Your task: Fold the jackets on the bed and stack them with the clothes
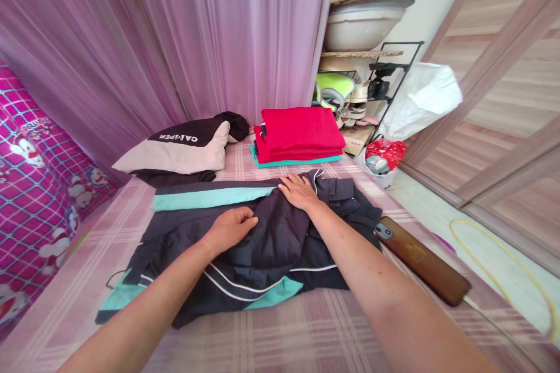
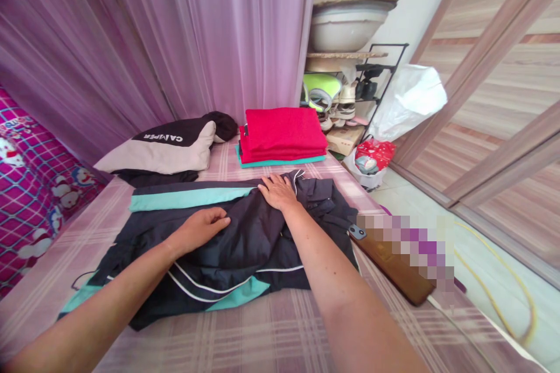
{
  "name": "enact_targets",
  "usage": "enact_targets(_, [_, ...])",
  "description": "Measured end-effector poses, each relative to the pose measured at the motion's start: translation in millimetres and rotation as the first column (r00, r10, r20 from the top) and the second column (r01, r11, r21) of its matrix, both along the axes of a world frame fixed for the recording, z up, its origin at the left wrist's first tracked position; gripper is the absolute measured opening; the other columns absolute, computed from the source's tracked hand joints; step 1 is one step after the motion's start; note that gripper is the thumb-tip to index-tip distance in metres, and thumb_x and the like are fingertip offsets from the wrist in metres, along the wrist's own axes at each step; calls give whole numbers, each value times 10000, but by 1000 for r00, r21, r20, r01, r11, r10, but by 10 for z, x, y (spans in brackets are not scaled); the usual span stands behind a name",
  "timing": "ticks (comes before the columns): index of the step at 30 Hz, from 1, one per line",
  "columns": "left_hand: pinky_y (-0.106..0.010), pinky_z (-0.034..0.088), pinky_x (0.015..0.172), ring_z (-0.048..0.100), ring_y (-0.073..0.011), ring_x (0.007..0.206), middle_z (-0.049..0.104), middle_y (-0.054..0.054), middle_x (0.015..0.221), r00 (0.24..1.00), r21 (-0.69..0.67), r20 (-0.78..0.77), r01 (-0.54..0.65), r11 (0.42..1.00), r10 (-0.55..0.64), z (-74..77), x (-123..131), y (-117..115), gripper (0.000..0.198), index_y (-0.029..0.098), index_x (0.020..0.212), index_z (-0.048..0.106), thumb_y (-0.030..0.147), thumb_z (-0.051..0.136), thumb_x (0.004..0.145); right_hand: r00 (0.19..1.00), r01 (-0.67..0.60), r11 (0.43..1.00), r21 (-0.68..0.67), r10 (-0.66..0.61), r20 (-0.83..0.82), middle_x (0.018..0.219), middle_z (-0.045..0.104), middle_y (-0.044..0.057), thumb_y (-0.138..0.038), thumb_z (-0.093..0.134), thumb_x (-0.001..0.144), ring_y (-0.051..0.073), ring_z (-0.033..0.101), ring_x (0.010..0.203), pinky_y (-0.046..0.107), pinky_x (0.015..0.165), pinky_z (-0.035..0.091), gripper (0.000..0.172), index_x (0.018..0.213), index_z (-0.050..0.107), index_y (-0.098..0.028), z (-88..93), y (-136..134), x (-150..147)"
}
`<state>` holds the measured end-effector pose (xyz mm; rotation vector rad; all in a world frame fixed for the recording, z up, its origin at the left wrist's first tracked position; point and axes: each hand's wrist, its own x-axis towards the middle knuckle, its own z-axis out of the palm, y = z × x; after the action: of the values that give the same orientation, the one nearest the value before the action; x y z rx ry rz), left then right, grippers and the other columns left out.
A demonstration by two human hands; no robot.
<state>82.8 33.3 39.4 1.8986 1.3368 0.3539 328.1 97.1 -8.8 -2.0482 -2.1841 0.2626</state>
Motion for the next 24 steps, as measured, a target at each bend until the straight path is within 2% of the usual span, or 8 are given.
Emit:
enact_targets(3, [-247, 349, 545, 431, -112, 537, 485, 62, 576, 969, -302, 208, -67, 951, 134, -107, -123, 21, 444, 221, 699, 477, 647, 602, 724, 1000, 21, 1000, 15, -21, -16, 1628, 328, 84, -502, 155, 1049, 224, 260, 1502, 451, 1218, 167, 611, 1560, 359, -238, -6, 7, -4])
enact_targets(5, [-241, 305, 509, 381, -104, 496, 429, 79, 538, 975, -363, 162, -85, 928, 152, -166, -157, 22, 465, 228, 694, 461, 671, 602, 714, 999, 35, 999, 29, -35, -11, 1625, 334, 91, -497, 173, 1048, 231, 266, 1497, 442, 1216, 172, 610, 1560, 362, -223, -10, 8, -10])
enact_targets(8, [-250, 317, 532, 434, -121, 526, 445, 62, 531, 993, -160, -97, -78, 984, 63, -162, -149, 23, 368, 229, 644, 465, 545, 568, 801, 999, 30, 998, 47, -31, 11, 1621, 339, 101, -507, 211, 1042, 243, 274, 1491, 442, 1209, 182, 612, 1557, 367, -214, -20, 6, -15])
enact_targets(11, [-266, 390, 631, 574, -153, 669, 609, 21, 653, 937, 42, -349, 41, 998, -24, -39, -176, 50, 248, 231, 684, 560, 402, 518, 858, 999, 23, 998, 52, -24, 28, 1617, 345, 109, -510, 221, 1038, 250, 287, 1482, 444, 1204, 190, 615, 1548, 383, -205, -28, 3, -16])
enact_targets(16, [-318, 487, 853, 679, -214, 950, 748, -56, 1014, 892, 254, -446, 42, 966, 79, 167, -353, 249, 343, 234, 1073, 676, 426, 439, 917, 998, 41, 999, 35, -43, 50, 1620, 338, 113, -504, 211, 1038, 254, 276, 1489, 449, 1209, 176, 618, 1560, 360, -209, -35, -2, -28])
enact_targets(18, [-361, 433, 1041, 609, -240, 1201, 679, -106, 1288, 898, 398, -424, 70, 915, 115, 158, -383, 385, 457, 202, 1273, 622, 432, 416, 935, 998, 40, 999, 32, -41, 56, 1622, 334, 113, -501, 210, 1037, 255, 274, 1490, 453, 1209, 178, 618, 1562, 357, -209, -40, -1, -31])
enact_targets(20, [-458, 302, 1177, 427, -281, 1414, 501, -135, 1517, 879, 468, -460, 118, 876, 128, 87, -374, 517, 572, 185, 1425, 515, 468, 431, 935, 997, 35, 999, 33, -37, 62, 1622, 334, 113, -501, 207, 1036, 255, 277, 1488, 456, 1208, 182, 620, 1563, 354, -209, -50, 4, -31])
enact_targets(24, [-724, 144, 1153, 159, -358, 1534, 201, -124, 1671, 789, 284, -606, 98, 954, 100, -132, -340, 663, 770, 255, 1566, 299, 617, 449, 903, 996, 33, 999, 34, -36, 76, 1616, 345, 115, -507, 188, 1035, 255, 281, 1486, 468, 1204, 188, 626, 1560, 360, -214, -79, 17, -24])
